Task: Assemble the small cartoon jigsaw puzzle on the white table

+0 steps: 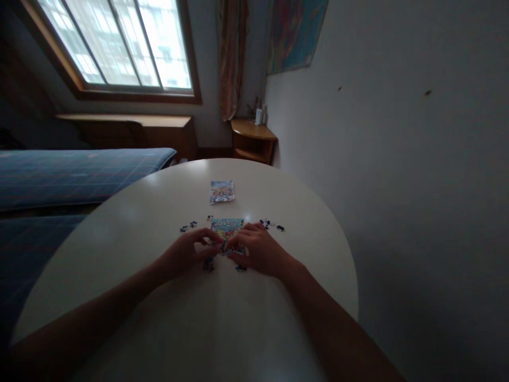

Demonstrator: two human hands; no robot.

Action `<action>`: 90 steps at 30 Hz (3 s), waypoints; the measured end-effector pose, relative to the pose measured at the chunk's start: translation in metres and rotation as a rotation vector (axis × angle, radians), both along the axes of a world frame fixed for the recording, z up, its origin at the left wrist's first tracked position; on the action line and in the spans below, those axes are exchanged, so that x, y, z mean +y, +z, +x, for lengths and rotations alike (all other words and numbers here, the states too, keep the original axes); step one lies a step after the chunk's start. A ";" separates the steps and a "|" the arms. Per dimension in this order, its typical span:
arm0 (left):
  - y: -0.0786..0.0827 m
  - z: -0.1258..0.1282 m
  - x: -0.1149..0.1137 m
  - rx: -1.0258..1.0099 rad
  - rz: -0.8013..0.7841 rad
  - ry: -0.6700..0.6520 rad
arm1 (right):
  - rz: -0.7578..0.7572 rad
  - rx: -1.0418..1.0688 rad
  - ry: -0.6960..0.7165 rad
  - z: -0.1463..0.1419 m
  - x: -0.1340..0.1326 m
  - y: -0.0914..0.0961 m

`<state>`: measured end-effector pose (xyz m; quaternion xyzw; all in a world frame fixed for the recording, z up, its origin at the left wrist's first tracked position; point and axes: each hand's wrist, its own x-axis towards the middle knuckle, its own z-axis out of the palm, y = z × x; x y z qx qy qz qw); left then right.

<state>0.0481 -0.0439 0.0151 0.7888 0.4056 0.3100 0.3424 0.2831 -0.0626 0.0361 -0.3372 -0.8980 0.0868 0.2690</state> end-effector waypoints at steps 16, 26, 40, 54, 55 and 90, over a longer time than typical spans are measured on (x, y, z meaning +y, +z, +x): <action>0.004 -0.017 0.002 0.313 0.476 -0.345 | -0.099 -0.077 -0.085 0.000 0.002 -0.016; 0.011 -0.016 -0.001 0.467 0.540 -0.425 | -0.085 -0.063 -0.072 0.001 0.004 -0.021; 0.011 -0.015 -0.003 0.466 0.594 -0.443 | -0.007 -0.066 -0.061 0.001 0.003 -0.019; 0.011 -0.017 -0.002 0.407 0.508 -0.438 | 0.020 -0.076 -0.133 0.016 0.005 -0.009; 0.011 -0.017 -0.002 0.401 0.508 -0.436 | 0.023 -0.079 -0.142 0.018 0.005 -0.009; 0.005 -0.076 0.039 0.529 0.103 0.235 | -0.234 -0.029 -0.522 0.089 0.023 -0.016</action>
